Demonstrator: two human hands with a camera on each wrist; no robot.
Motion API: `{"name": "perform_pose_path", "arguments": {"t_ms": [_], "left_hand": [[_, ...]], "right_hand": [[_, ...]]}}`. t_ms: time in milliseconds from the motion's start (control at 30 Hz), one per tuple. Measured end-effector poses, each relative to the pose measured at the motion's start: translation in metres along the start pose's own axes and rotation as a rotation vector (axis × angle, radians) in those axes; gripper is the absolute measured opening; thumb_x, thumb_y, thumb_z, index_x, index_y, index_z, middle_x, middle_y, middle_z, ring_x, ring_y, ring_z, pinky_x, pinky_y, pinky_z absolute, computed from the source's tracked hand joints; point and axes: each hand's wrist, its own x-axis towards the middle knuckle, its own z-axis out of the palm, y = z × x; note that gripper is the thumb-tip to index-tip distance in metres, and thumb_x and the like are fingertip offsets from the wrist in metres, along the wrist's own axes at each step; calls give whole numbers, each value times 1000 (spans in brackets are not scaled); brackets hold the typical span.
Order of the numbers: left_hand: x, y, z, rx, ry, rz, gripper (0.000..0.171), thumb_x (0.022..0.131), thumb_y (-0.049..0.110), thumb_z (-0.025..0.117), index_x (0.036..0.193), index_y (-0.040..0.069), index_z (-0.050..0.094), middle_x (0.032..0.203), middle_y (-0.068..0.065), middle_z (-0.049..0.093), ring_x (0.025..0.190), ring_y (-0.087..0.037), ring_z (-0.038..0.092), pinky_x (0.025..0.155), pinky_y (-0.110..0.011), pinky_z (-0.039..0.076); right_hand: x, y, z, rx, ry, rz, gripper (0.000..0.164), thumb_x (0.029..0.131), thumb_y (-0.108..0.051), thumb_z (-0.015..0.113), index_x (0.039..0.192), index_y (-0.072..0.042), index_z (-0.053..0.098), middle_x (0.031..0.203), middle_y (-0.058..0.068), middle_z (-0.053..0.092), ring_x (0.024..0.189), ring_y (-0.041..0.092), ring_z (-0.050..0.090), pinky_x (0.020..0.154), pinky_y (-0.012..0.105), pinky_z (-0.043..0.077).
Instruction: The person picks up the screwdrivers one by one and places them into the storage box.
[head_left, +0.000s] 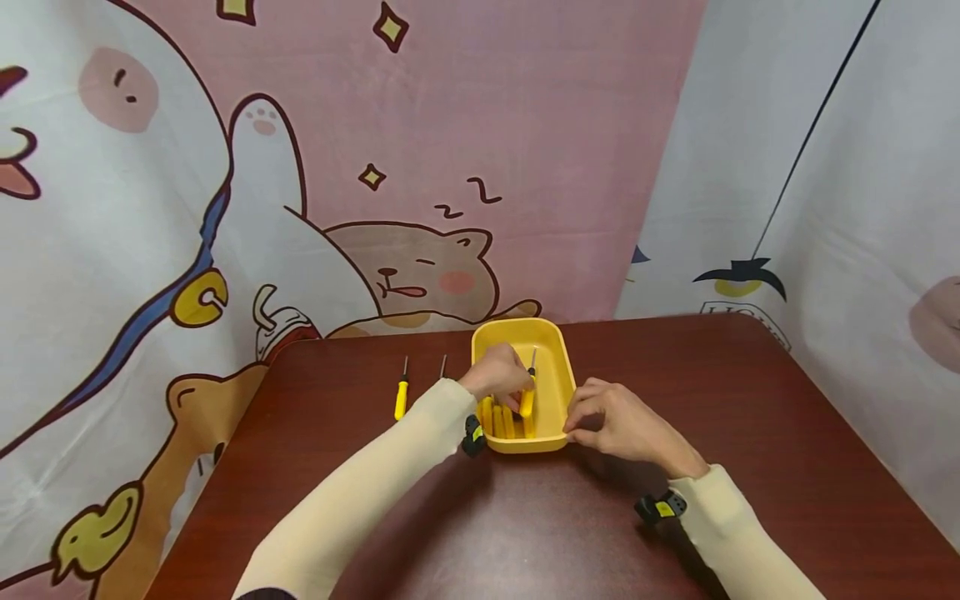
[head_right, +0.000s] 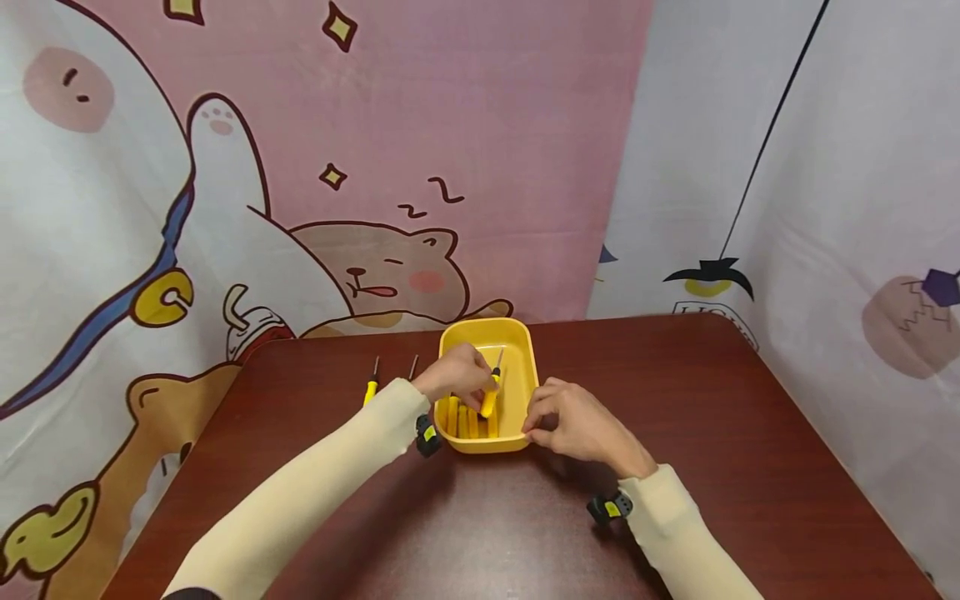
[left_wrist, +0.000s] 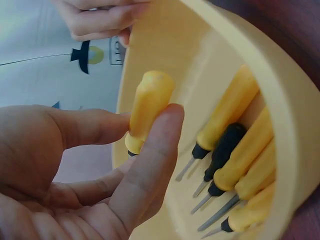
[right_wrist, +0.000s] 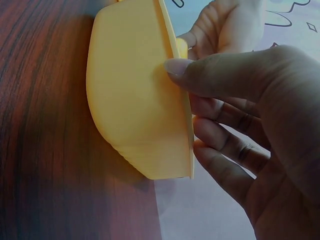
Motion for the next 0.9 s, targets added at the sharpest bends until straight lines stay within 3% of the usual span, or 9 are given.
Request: {"name": "perform_pose_path", "arguments": {"t_ms": [267, 533, 667, 900], "left_hand": [[17, 3, 14, 31, -68, -91, 21, 91, 11, 73, 99, -1, 58, 84, -18, 68, 73, -31, 77, 81, -43, 63], [26, 4, 25, 88, -54, -139, 31, 88, 8, 76, 106, -1, 54, 82, -18, 63, 62, -28, 74, 74, -40, 64], [28, 5, 28, 117, -77, -151, 30, 88, 9, 78, 105, -1, 55, 80, -19, 67, 62, -27, 75, 72, -38, 64], [30, 3, 36, 143, -88, -154, 20, 87, 5, 78, 89, -2, 59, 70, -18, 71, 63, -27, 76, 70, -36, 64]], "right_hand": [[0, 1, 0, 1, 0, -2, 15, 79, -20, 90, 86, -29, 81, 87, -22, 66, 90, 2, 55, 83, 27, 55], [2, 0, -1, -8, -8, -5, 16, 79, -20, 90, 87, -30, 80, 88, -22, 66, 90, 2, 55, 82, 27, 55], [2, 0, -1, -11, -9, 4, 16, 79, -20, 90, 87, -31, 80, 87, -23, 66, 90, 2, 55, 83, 28, 55], [1, 0, 0, -4, -4, 1, 16, 79, -20, 90, 86, -31, 80, 87, -24, 66, 90, 1, 56, 84, 28, 55]]}}
